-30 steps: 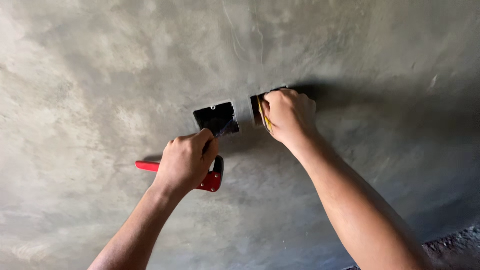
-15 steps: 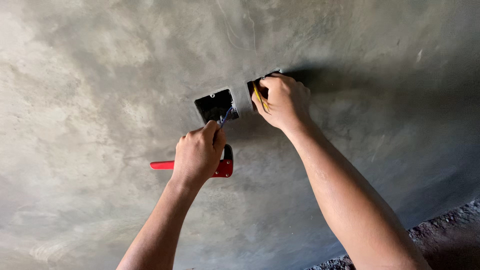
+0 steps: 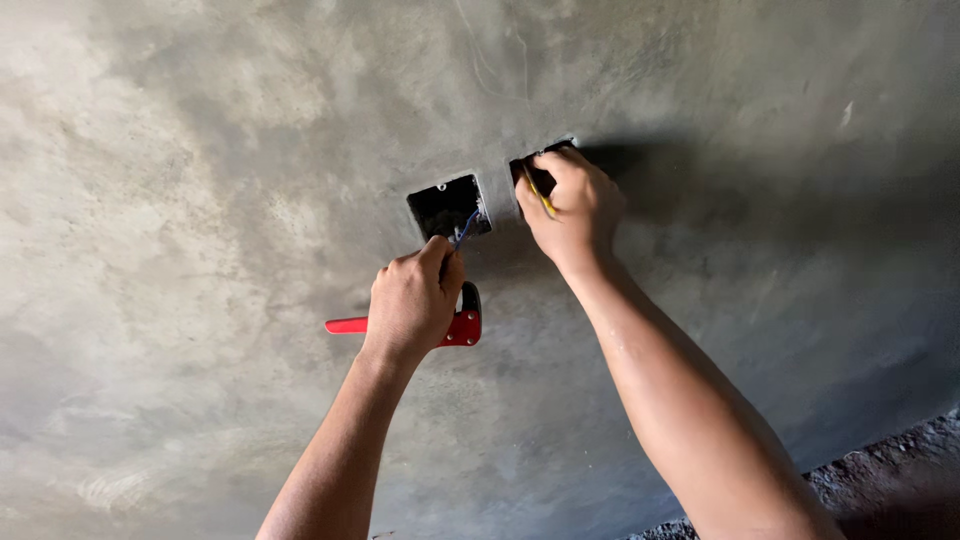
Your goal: The person works on electrical wiring inside wall boxes, using pliers to strip and cut wires. They then retrieve a white electrical outlet from a red bag and use a screwdriver to prepare the outlet for installation.
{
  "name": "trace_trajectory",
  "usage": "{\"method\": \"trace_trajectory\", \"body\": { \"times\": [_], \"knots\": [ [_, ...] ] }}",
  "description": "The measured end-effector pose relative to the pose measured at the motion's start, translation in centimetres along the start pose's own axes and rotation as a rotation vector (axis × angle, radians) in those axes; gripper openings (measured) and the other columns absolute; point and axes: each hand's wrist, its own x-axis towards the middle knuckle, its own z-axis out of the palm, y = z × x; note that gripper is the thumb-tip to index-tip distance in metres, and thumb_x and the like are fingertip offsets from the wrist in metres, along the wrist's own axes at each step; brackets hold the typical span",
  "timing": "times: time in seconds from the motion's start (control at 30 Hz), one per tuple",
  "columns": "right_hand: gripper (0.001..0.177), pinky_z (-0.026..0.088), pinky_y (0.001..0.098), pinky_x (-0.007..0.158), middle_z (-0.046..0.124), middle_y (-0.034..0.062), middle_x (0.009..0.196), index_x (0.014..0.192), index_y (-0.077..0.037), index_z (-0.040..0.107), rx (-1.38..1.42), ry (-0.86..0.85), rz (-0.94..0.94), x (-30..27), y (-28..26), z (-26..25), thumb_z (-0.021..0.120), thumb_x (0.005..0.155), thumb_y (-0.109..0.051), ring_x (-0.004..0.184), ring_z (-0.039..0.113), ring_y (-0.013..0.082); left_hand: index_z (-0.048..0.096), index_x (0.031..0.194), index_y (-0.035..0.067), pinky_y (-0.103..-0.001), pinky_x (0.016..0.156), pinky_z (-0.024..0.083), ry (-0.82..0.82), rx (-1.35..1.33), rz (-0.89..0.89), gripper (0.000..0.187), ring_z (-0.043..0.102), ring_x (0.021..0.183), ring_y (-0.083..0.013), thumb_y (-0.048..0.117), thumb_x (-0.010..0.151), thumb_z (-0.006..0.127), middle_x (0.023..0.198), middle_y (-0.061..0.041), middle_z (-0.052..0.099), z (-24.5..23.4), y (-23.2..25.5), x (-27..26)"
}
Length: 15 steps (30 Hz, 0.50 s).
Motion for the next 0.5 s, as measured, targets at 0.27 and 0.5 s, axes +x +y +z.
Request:
{"method": "trace_trajectory", "body": {
  "times": [0.27, 0.5],
  "knots": [
    [0.014, 0.053, 0.0295, 0.054, 0.071, 0.0058, 0.087, 0.1, -0.002, 0.063, 0.588, -0.072, 0.297, -1.0, 0.8, 1.9, 0.074, 0.093, -0.006, 0.065, 0.066, 0.0112, 0.065, 0.089, 0.007, -0.043, 0.054, 0.055, 0.042, -0.002, 0.004, 0.022, 0.07, 0.055, -0.028, 0.024, 0.101, 0.058, 0.067, -0.009, 0.071, 0.5, -0.2, 0.0],
    [0.02, 0.047, 0.026, 0.045, 0.061, 0.0035, 0.099, 0.11, -0.009, 0.046, 0.778, -0.117, 0.342, -1.7, 1.1, 3.1, 0.064, 0.105, -0.001, 0.058, 0.054, 0.0072, 0.064, 0.089, 0.008, -0.041, 0.051, 0.056, -0.03, -0.025, -0.072, 0.025, 0.071, 0.053, -0.0241, 0.023, 0.105, 0.052, 0.065, -0.008, 0.069, 0.4, 0.0, 0.0]
  ]
}}
